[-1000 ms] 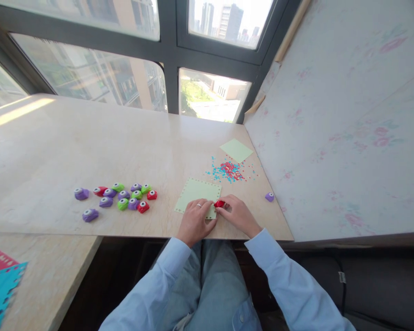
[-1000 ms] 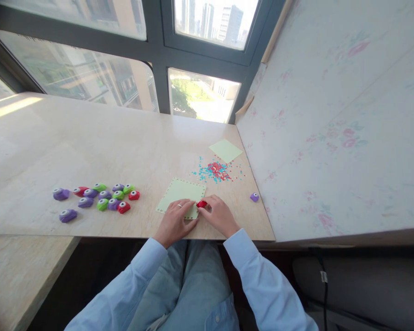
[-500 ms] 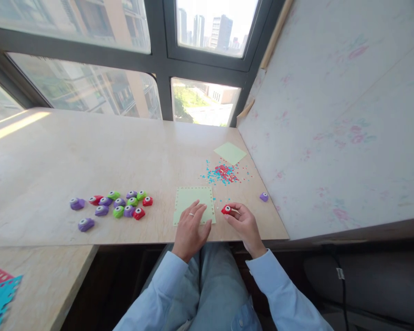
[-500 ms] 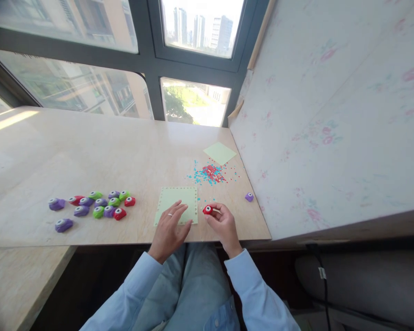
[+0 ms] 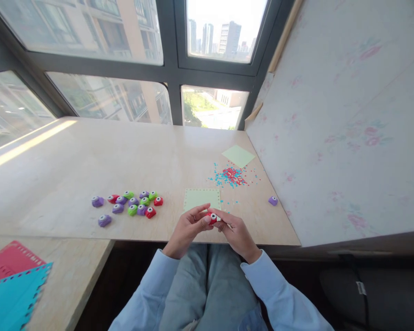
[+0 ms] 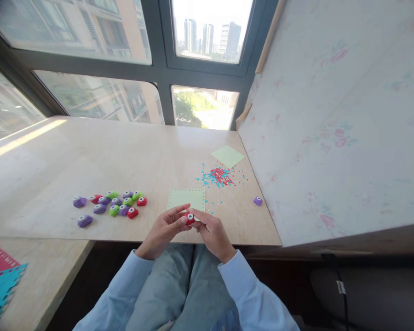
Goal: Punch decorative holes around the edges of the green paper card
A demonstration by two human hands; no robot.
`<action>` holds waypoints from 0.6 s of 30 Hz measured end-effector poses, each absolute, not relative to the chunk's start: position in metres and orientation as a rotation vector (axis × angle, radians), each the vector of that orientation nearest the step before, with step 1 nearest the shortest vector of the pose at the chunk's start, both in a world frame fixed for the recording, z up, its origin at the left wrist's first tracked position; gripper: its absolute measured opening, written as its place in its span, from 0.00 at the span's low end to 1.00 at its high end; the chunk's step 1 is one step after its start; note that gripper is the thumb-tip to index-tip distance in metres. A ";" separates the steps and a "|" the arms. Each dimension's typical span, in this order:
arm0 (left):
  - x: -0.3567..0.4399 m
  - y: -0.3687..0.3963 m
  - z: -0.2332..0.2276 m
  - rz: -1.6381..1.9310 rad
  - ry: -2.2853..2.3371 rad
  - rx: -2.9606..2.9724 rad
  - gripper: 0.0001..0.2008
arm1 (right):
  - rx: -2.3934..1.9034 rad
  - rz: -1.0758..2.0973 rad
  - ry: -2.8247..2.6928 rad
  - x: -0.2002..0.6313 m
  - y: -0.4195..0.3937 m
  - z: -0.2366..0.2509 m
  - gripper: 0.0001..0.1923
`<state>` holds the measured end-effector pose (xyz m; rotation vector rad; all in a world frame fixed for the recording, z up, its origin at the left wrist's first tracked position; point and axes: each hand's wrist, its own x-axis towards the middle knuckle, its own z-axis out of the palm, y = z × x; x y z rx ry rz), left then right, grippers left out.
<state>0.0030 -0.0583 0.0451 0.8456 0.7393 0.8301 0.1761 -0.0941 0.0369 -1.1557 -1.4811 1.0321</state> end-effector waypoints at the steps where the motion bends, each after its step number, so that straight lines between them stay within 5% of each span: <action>1: 0.002 -0.058 0.045 0.825 0.725 0.845 0.33 | -1.142 1.010 -1.518 0.175 -0.093 0.036 0.18; 10: -0.039 -0.041 0.038 1.047 1.111 1.073 0.27 | -1.435 0.691 -1.328 0.190 -0.091 0.035 0.15; 18: -0.073 -0.031 0.000 1.150 1.409 1.698 0.15 | -1.545 1.211 -0.740 0.202 -0.092 0.030 0.26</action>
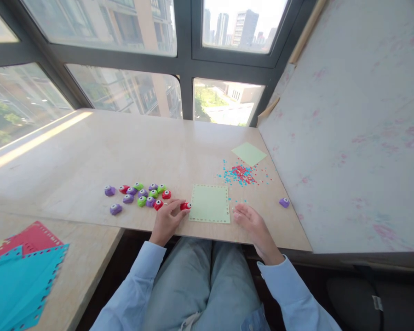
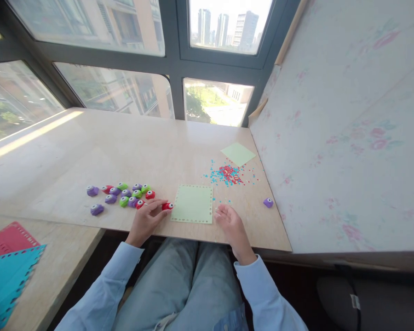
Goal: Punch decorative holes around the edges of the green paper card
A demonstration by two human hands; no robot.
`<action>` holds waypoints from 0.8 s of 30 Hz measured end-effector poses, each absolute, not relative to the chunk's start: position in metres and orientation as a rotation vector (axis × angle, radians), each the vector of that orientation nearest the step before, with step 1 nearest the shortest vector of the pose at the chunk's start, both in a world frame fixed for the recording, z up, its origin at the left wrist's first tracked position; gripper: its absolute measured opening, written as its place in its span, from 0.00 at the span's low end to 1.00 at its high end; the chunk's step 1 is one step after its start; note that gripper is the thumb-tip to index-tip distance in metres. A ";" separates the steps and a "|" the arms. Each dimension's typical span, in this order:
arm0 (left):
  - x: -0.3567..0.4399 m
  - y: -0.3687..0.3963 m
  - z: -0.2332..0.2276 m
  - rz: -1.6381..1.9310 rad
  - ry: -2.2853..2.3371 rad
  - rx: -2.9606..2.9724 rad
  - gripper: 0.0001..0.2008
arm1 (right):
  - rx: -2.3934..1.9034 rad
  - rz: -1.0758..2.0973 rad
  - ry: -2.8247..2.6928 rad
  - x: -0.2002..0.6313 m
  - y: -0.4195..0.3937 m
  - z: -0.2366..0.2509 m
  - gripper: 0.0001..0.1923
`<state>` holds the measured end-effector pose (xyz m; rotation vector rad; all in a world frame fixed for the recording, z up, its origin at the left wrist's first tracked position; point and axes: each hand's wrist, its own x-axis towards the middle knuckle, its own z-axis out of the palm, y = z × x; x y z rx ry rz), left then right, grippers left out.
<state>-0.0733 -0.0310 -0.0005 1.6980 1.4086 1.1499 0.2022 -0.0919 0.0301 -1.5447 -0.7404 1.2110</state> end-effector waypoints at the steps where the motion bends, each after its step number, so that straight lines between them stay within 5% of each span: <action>1: -0.075 -0.031 -0.004 1.143 1.436 1.751 0.15 | -1.512 1.242 -0.692 0.200 -0.093 0.032 0.27; 24: -0.070 -0.038 -0.006 1.104 1.543 2.179 0.10 | -1.351 1.402 -0.501 0.187 -0.079 0.042 0.23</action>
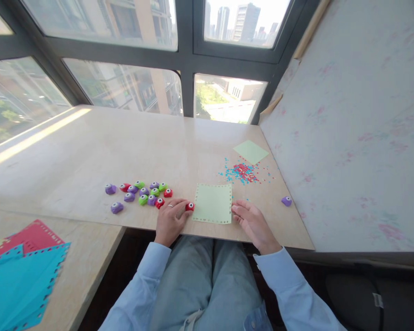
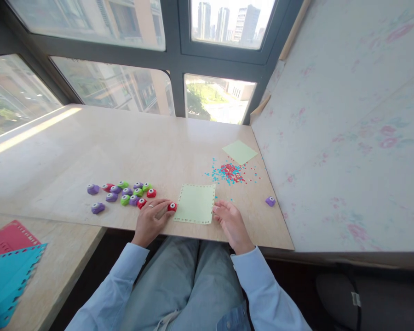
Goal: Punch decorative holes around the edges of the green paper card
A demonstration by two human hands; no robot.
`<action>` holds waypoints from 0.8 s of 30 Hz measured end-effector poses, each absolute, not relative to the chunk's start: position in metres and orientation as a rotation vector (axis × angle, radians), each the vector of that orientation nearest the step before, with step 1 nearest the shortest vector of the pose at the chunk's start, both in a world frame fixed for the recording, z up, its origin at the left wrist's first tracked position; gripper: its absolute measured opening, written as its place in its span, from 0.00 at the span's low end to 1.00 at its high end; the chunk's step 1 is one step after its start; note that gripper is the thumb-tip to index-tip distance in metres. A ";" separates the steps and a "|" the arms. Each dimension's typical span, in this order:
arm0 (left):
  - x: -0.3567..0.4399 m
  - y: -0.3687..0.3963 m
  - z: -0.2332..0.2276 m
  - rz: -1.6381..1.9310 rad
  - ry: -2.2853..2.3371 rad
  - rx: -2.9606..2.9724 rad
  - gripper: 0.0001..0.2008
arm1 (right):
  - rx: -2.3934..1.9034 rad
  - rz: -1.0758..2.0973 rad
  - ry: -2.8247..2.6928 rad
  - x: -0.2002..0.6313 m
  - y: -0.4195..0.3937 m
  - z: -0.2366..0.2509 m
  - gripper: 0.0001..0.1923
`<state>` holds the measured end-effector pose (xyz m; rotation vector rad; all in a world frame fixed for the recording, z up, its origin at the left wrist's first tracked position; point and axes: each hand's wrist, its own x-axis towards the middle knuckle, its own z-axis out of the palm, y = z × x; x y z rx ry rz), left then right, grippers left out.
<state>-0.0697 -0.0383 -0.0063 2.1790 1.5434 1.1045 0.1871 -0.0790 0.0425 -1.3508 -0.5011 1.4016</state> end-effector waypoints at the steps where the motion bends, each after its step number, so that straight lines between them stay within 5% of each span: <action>1: -0.070 -0.038 -0.006 1.100 1.540 2.174 0.10 | -1.376 1.412 -0.569 0.186 -0.077 0.041 0.22; 10: -0.073 -0.038 -0.006 1.051 1.492 2.212 0.11 | -1.601 1.235 -1.160 0.192 -0.063 0.023 0.13; 24: -0.074 -0.037 -0.008 0.999 1.520 2.205 0.10 | -1.594 1.081 -1.180 0.194 -0.065 0.010 0.15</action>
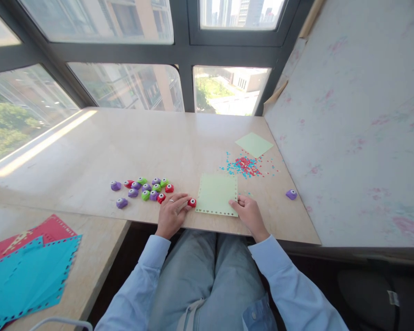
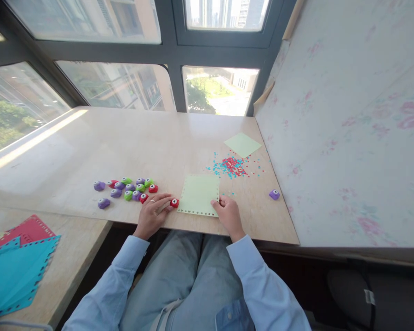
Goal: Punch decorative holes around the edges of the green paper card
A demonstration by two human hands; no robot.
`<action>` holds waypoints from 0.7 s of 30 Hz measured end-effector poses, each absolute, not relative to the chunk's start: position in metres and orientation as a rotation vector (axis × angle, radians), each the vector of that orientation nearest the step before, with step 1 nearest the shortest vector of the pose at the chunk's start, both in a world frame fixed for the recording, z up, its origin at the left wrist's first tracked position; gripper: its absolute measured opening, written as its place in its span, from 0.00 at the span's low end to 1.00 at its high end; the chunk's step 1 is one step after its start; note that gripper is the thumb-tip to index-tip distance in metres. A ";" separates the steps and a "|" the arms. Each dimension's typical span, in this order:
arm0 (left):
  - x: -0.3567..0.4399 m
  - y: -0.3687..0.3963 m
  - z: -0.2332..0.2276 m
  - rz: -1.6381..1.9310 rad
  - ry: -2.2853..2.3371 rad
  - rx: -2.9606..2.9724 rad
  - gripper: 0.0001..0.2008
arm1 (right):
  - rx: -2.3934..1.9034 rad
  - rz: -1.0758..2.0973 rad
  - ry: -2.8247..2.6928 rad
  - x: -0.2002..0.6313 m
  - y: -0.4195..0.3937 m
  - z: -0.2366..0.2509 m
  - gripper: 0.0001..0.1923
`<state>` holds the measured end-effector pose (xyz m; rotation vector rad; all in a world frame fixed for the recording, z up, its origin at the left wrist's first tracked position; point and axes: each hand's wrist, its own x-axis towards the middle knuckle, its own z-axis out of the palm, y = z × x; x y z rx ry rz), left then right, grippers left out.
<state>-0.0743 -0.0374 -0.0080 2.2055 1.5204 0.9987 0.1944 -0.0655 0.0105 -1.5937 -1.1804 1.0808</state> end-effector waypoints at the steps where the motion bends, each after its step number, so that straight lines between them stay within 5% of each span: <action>1: -0.074 -0.037 -0.008 0.994 1.523 2.204 0.10 | -1.594 1.081 -1.188 0.194 -0.065 0.010 0.15; 21: -0.081 -0.045 0.001 0.891 1.407 2.210 0.13 | -1.557 0.997 -1.216 0.183 -0.049 0.009 0.14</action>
